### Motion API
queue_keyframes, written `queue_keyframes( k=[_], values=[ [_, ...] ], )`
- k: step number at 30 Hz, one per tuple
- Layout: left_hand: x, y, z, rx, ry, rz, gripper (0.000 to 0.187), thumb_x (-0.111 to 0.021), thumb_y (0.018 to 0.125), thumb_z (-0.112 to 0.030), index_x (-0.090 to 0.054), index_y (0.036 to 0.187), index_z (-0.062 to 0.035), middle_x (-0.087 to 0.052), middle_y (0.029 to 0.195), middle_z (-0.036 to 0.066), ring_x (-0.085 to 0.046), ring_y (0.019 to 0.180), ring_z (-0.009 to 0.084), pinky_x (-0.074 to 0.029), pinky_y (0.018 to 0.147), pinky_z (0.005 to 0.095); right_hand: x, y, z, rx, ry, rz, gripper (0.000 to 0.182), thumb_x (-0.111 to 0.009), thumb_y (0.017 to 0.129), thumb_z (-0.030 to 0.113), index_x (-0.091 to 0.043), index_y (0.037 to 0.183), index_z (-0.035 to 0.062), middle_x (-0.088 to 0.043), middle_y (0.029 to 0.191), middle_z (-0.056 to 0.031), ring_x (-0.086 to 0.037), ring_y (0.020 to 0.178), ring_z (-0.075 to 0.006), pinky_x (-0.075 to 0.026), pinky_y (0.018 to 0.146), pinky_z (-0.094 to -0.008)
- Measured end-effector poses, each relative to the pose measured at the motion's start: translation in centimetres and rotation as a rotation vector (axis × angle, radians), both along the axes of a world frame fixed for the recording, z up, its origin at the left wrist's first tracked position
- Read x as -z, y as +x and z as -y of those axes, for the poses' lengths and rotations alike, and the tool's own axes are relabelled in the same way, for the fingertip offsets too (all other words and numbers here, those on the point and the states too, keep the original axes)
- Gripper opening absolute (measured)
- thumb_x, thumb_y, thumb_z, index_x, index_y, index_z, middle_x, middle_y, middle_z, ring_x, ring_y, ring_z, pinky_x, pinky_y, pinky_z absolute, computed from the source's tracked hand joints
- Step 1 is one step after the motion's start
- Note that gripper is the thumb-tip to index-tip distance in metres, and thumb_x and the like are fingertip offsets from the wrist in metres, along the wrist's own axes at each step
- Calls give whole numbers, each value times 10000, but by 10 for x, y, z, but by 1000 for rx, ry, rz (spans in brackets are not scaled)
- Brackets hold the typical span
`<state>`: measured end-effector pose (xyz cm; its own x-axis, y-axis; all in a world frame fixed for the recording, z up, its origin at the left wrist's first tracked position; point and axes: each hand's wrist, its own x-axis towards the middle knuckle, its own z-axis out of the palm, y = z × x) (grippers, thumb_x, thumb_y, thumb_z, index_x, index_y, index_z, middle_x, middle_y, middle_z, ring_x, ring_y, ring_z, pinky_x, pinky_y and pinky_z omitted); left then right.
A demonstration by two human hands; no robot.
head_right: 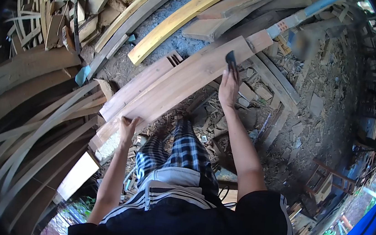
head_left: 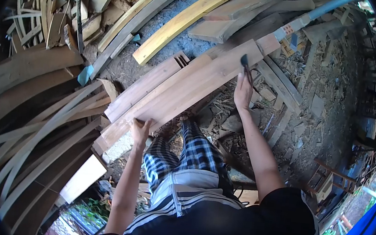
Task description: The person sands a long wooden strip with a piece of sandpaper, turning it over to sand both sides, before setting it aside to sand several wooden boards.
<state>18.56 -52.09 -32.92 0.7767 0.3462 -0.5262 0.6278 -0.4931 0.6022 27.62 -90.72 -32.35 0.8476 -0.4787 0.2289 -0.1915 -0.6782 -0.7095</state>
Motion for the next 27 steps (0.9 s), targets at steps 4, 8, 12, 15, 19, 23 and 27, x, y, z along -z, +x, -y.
queue_keyframes(
  k=[4, 8, 12, 15, 19, 23, 27],
  values=[
    [6, -3, -12, 216, 201, 273, 999, -778, 691, -385, -216, 1427, -11, -248, 1383, 218, -272, 1261, 405, -228, 1075, 480, 23, 7, -3, -298, -336, -227, 396, -402, 975, 322, -474, 1341, 188, -414, 1422, -27, -336, 1334, -240, -202, 1099, -490],
    [-22, 9, 1, 541, 416, 137, 1199, -835, 589, -425, -103, 1462, -51, -177, 1485, 177, -162, 1374, 360, -123, 1113, 537, 32, 7, -2, -399, -595, -186, 416, -491, 930, 280, -489, 1326, 152, -419, 1418, -29, -360, 1319, -224, -218, 1108, -445],
    [-14, 13, -4, 644, 389, 50, 1255, -856, 537, -428, -96, 1466, -60, -211, 1501, 137, -120, 1417, 294, -53, 1104, 604, 22, 9, 2, -538, -656, -175, 407, -476, 939, 209, -479, 1318, 60, -434, 1400, -106, -399, 1295, -257, -250, 1105, -428],
    [-15, 11, -6, 601, 392, 71, 1267, -866, 511, -431, -108, 1474, -109, -183, 1511, 135, -134, 1410, 317, -65, 1096, 616, 30, -5, -71, -345, -477, -14, 336, -480, 891, 111, -550, 1205, 15, -473, 1339, -186, -418, 1270, -320, -276, 1105, -423],
    [-25, 9, -2, 594, 463, 41, 1250, -870, 496, -440, -147, 1475, -156, -119, 1534, 116, -98, 1416, 325, -58, 1089, 627, 25, -42, -135, -860, -431, 87, 376, -531, 831, 55, -546, 1203, -3, -523, 1288, -150, -455, 1251, -269, -339, 1079, -384],
    [-27, 11, 2, 627, 513, 35, 1269, -862, 488, -468, -148, 1473, -108, -115, 1540, 106, -66, 1427, 294, -7, 1096, 618, 28, 8, -60, -748, -432, 159, 323, -526, 851, 49, -567, 1167, -2, -557, 1241, -158, -505, 1191, -291, -367, 1053, -375],
    [-39, 25, 16, 771, 630, 16, 1292, -862, 483, -475, -130, 1462, -57, -121, 1531, 153, -72, 1427, 295, -12, 1099, 610, 24, 50, -8, -311, -533, -78, 377, -505, 905, 159, -520, 1213, -58, -499, 1296, -227, -435, 1264, -302, -336, 1077, -374]
  ],
)
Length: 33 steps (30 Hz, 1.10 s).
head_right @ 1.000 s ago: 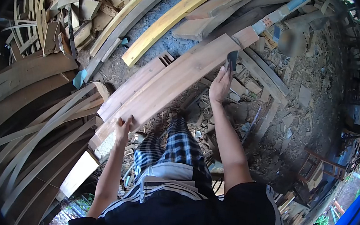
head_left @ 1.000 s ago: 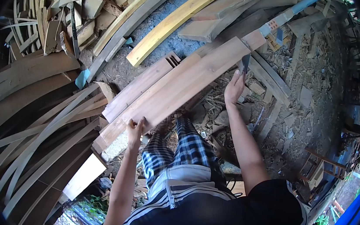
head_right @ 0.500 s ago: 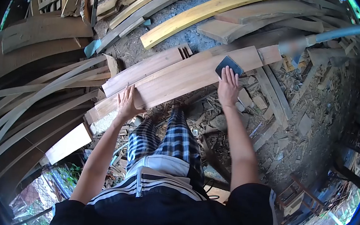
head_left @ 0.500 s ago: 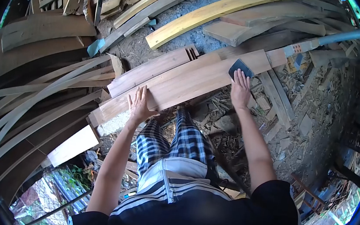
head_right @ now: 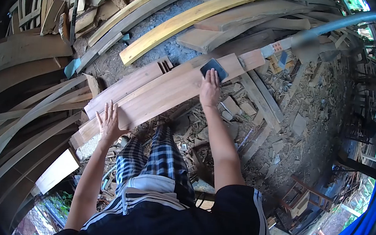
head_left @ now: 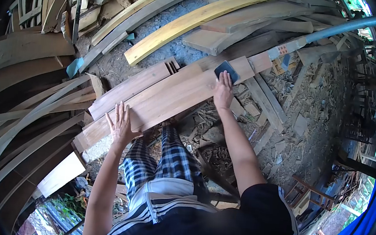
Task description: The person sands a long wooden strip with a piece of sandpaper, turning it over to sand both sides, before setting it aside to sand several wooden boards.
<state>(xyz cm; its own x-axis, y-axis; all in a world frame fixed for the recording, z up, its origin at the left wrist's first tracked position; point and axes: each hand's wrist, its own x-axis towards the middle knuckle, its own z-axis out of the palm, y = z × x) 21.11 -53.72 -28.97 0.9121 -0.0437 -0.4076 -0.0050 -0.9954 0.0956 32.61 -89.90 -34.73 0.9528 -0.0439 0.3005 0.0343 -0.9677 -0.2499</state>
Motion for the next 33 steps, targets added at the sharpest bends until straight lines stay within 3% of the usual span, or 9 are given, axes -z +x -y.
queue_keyframes(
  k=[2, 3, 7, 13, 17, 23, 29, 31, 33],
  values=[
    [-1, 11, 15, 38, -70, 10, 1303, -857, 487, -488, -117, 1459, -37, -117, 1529, 166, -70, 1428, 293, -10, 1103, 604, 7, -12, -28, 55, 169, -6, 404, -490, 905, 141, -490, 1248, -72, -487, 1313, -224, -425, 1274, -306, -324, 1088, -364],
    [-1, 18, 24, 67, -135, 14, 1315, -852, 490, -501, -104, 1457, -16, -112, 1527, 178, -67, 1428, 292, -8, 1106, 598, 18, -18, -35, -184, -186, -40, 410, -494, 881, 100, -491, 1265, -45, -494, 1318, -202, -438, 1267, -290, -339, 1079, -358],
    [36, 29, 38, 53, -231, -51, 1268, -860, 518, -429, -110, 1455, -19, -157, 1515, 172, -116, 1418, 305, -82, 1111, 588, 2, -17, -18, -496, -54, 33, 366, -497, 857, 61, -525, 1215, -14, -534, 1272, -181, -466, 1243, -285, -367, 1057, -358],
    [26, 30, 45, 16, -271, -106, 1239, -882, 523, -291, -109, 1440, 22, -146, 1499, 230, -125, 1407, 349, -103, 1104, 591, 9, 39, 29, 128, 25, -27, 355, -493, 897, 126, -521, 1204, -49, -472, 1334, -209, -410, 1284, -310, -341, 1077, -356],
    [23, 32, 46, -11, -255, -94, 1246, -885, 514, -274, -105, 1443, 14, -145, 1502, 225, -112, 1410, 355, -105, 1103, 590, 3, 5, 9, -302, -16, -42, 380, -476, 870, 44, -500, 1237, -50, -475, 1331, -204, -416, 1278, -317, -338, 1079, -358],
    [27, 30, 45, -13, -268, -80, 1244, -882, 515, -256, -100, 1451, -9, -139, 1505, 226, -112, 1408, 366, -100, 1106, 586, 15, 66, 65, 84, -64, 49, 371, -461, 892, 142, -530, 1219, -19, -491, 1320, -196, -445, 1252, -299, -382, 1022, -383],
    [17, 33, 46, -8, -246, -109, 1267, -879, 520, -285, -69, 1458, -21, -96, 1511, 241, -105, 1409, 372, -88, 1111, 580, 23, 50, 83, -251, 10, 87, 340, -483, 882, 132, -562, 1185, -1, -536, 1276, -166, -466, 1232, -303, -347, 1053, -390],
    [20, 33, 46, 1, -224, -118, 1279, -880, 517, -301, -62, 1460, -25, -90, 1511, 244, -108, 1409, 370, -93, 1112, 578, 13, 58, 105, 87, -4, 63, 343, -459, 933, 159, -548, 1215, -15, -520, 1296, -177, -444, 1256, -305, -332, 1070, -378],
    [19, 33, 46, 6, -211, -123, 1279, -879, 519, -308, -61, 1461, -26, -93, 1511, 243, -108, 1409, 368, -98, 1112, 577, 11, 51, 97, 118, 21, 72, 359, -442, 951, 177, -524, 1242, -16, -490, 1329, -177, -437, 1261, -309, -321, 1076, -393]
  ],
)
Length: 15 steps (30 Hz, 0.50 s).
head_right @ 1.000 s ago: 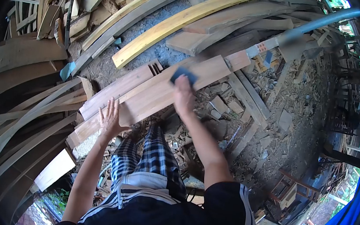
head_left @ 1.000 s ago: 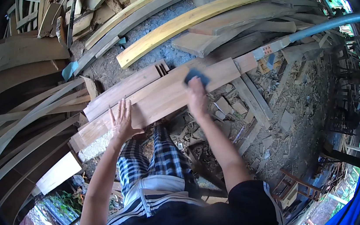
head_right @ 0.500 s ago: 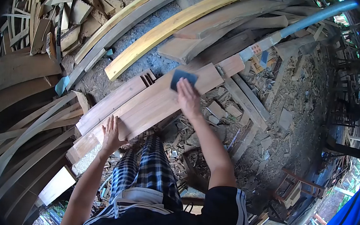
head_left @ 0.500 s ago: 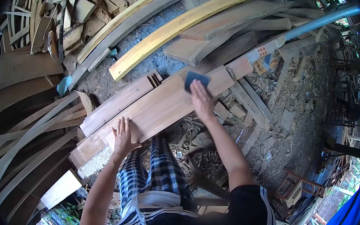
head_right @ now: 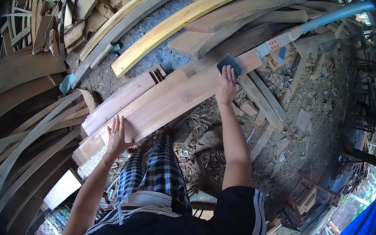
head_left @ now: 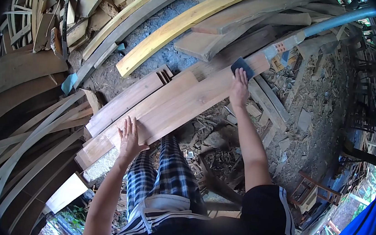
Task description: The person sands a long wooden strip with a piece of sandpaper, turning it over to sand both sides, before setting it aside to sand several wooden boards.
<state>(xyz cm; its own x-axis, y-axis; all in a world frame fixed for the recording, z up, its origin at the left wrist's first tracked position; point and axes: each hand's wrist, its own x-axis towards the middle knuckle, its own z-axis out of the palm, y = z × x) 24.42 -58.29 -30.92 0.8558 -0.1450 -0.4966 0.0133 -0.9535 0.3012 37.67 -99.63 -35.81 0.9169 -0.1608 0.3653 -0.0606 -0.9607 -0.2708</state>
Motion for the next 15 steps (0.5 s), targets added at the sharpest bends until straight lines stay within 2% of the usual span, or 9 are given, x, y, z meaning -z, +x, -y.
queue_keyframes(
  k=[2, 3, 4, 6, 7, 8, 10, 13, 15],
  values=[
    [1, -1, 0, -3, -1, 15, 1285, -881, 514, -309, -60, 1460, -24, -94, 1511, 242, -111, 1409, 367, -105, 1109, 582, -3, -28, -28, -71, 16, -85, 374, -458, 939, 158, -499, 1271, -8, -453, 1365, -176, -418, 1279, -305, -298, 1088, -406],
    [-1, 0, 2, -7, -5, 7, 1280, -883, 513, -305, -68, 1459, -21, -100, 1509, 243, -114, 1409, 368, -112, 1106, 585, -2, -46, -40, -175, -33, -106, 390, -483, 918, 131, -487, 1287, 6, -447, 1376, -158, -393, 1301, -295, -278, 1100, -403],
    [-2, 1, 1, -9, -3, -2, 1275, -884, 512, -302, -76, 1457, -18, -105, 1508, 245, -117, 1408, 368, -119, 1103, 588, -10, -64, -48, -266, 24, -118, 396, -497, 896, 97, -491, 1283, 14, -458, 1367, -150, -383, 1310, -287, -268, 1107, -403],
    [0, -1, -2, -3, -6, 7, 1267, -885, 511, -295, -88, 1455, -16, -111, 1506, 246, -118, 1408, 368, -125, 1101, 591, -13, -65, -30, -356, -44, -124, 396, -490, 892, 84, -495, 1282, 20, -465, 1362, -143, -388, 1305, -285, -275, 1104, -393],
    [2, -1, -2, 5, -17, 28, 1258, -886, 510, -289, -99, 1453, -15, -116, 1504, 248, -120, 1407, 368, -131, 1098, 594, 16, -55, -15, -219, 677, -39, 386, -485, 898, 82, -498, 1278, 13, -464, 1363, -145, -403, 1293, -286, -288, 1097, -379],
    [1, 0, 0, -2, -14, 19, 1258, -886, 510, -289, -99, 1453, -15, -116, 1504, 248, -120, 1407, 368, -131, 1098, 594, 0, -47, 7, -177, -6, -31, 381, -478, 909, 87, -493, 1280, 2, -460, 1365, -155, -403, 1290, -295, -301, 1090, -370],
    [-2, 0, 0, -12, -28, 25, 1245, -886, 509, -289, -119, 1450, -13, -124, 1503, 247, -121, 1408, 365, -135, 1096, 596, -1, -32, 22, 39, -38, -63, 384, -488, 911, 96, -488, 1281, -7, -458, 1362, -170, -398, 1291, -310, -303, 1090, -381],
    [5, -1, -5, -1, -16, 51, 1256, -889, 498, -309, -125, 1452, -21, -128, 1505, 238, -131, 1406, 364, -138, 1096, 595, 1, -55, -13, -17, -14, -49, 400, -497, 914, 114, -476, 1296, -2, -449, 1369, -171, -381, 1302, -319, -303, 1091, -387],
    [4, -2, -3, 2, -14, 52, 1256, -887, 499, -325, -127, 1454, -31, -128, 1507, 233, -141, 1404, 365, -145, 1094, 595, -17, -84, -41, -181, 11, -124, 441, -543, 888, 103, -468, 1314, 17, -439, 1384, -152, -371, 1314, -307, -296, 1097, -382]
  ],
)
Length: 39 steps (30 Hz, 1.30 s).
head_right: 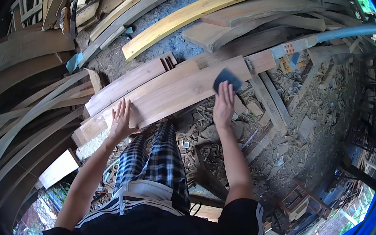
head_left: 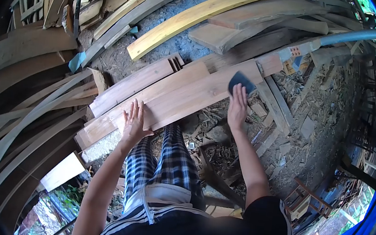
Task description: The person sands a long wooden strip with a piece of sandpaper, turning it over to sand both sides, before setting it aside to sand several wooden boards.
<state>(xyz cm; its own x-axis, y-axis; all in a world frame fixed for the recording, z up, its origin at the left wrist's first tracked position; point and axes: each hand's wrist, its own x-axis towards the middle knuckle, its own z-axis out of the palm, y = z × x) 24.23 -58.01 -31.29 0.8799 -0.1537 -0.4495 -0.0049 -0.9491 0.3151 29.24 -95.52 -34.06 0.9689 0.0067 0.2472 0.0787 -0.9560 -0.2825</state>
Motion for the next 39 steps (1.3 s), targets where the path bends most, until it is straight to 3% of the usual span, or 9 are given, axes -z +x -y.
queue_keyframes(
  k=[3, 8, 15, 18, 21, 26, 29, 33, 39],
  values=[
    [0, 2, -1, -3, 6, -14, 1250, -883, 506, -331, -127, 1455, -33, -126, 1507, 232, -140, 1404, 366, -151, 1093, 595, -2, 0, 13, -153, -41, -42, 414, -550, 884, 90, -498, 1289, 24, -467, 1363, -143, -388, 1306, -292, -302, 1097, -375],
    [-1, 0, -3, -16, -45, 12, 1266, -876, 520, -287, -73, 1474, -74, -79, 1524, 210, -104, 1413, 357, -122, 1107, 575, 11, 21, 7, 154, -44, 95, 352, -453, 932, 85, -508, 1268, -3, -478, 1346, -171, -420, 1275, -329, -298, 1095, -408],
    [1, 1, -4, -10, -38, 15, 1231, -863, 551, -341, -94, 1465, -44, -102, 1522, 204, -125, 1411, 346, -118, 1103, 589, -19, -34, -70, -455, -58, -102, 482, -603, 815, 60, -490, 1282, 28, -473, 1351, -139, -401, 1292, -284, -281, 1099, -399],
    [-4, -7, -19, -14, -62, 61, 1263, -843, 543, -444, -78, 1471, -57, -109, 1538, 130, -105, 1423, 291, -41, 1112, 593, 12, 1, -32, -12, -37, -42, 399, -453, 939, 167, -475, 1315, 34, -455, 1375, -146, -401, 1300, -274, -274, 1109, -366],
    [-16, -25, -53, -51, 57, 38, 1304, -853, 503, -466, -78, 1473, -65, -124, 1535, 122, -103, 1425, 265, -31, 1114, 597, 12, 9, -57, 164, -49, 50, 386, -487, 906, 107, -505, 1269, -23, -464, 1356, -181, -399, 1301, -288, -271, 1113, -383],
    [1, -60, -98, -165, -125, 78, 1193, -865, 529, -367, -160, 1468, -152, -230, 1516, 41, -186, 1408, 252, -125, 1120, 567, -2, -50, -186, -388, 59, -60, 439, -529, 852, 35, -491, 1286, -13, -448, 1372, -178, -393, 1303, -304, -281, 1109, -389],
    [9, -61, -96, -200, -196, 137, 1185, -865, 529, -351, -165, 1466, -160, -280, 1496, 50, -210, 1399, 280, -145, 1122, 538, -14, -45, -186, -587, 49, -133, 428, -532, 856, 45, -491, 1275, -33, -467, 1352, -188, -390, 1303, -314, -300, 1097, -382],
    [20, -68, -97, -295, -280, 118, 1144, -862, 547, -335, -187, 1458, -181, -335, 1468, 75, -240, 1389, 257, -193, 1125, 488, 4, -23, -168, -145, -7, -14, 371, -436, 956, 167, -518, 1239, -59, -462, 1359, -180, -395, 1294, -309, -297, 1095, -382],
    [25, -69, -97, -339, -391, 97, 1161, -871, 531, -307, -178, 1450, -155, -426, 1387, 142, -394, 1285, 341, -291, 1074, 469, 8, -84, -287, -528, 92, 9, 414, -557, 822, 11, -531, 1232, -40, -507, 1309, -189, -451, 1253, -321, -342, 1077, -381]
  ],
)
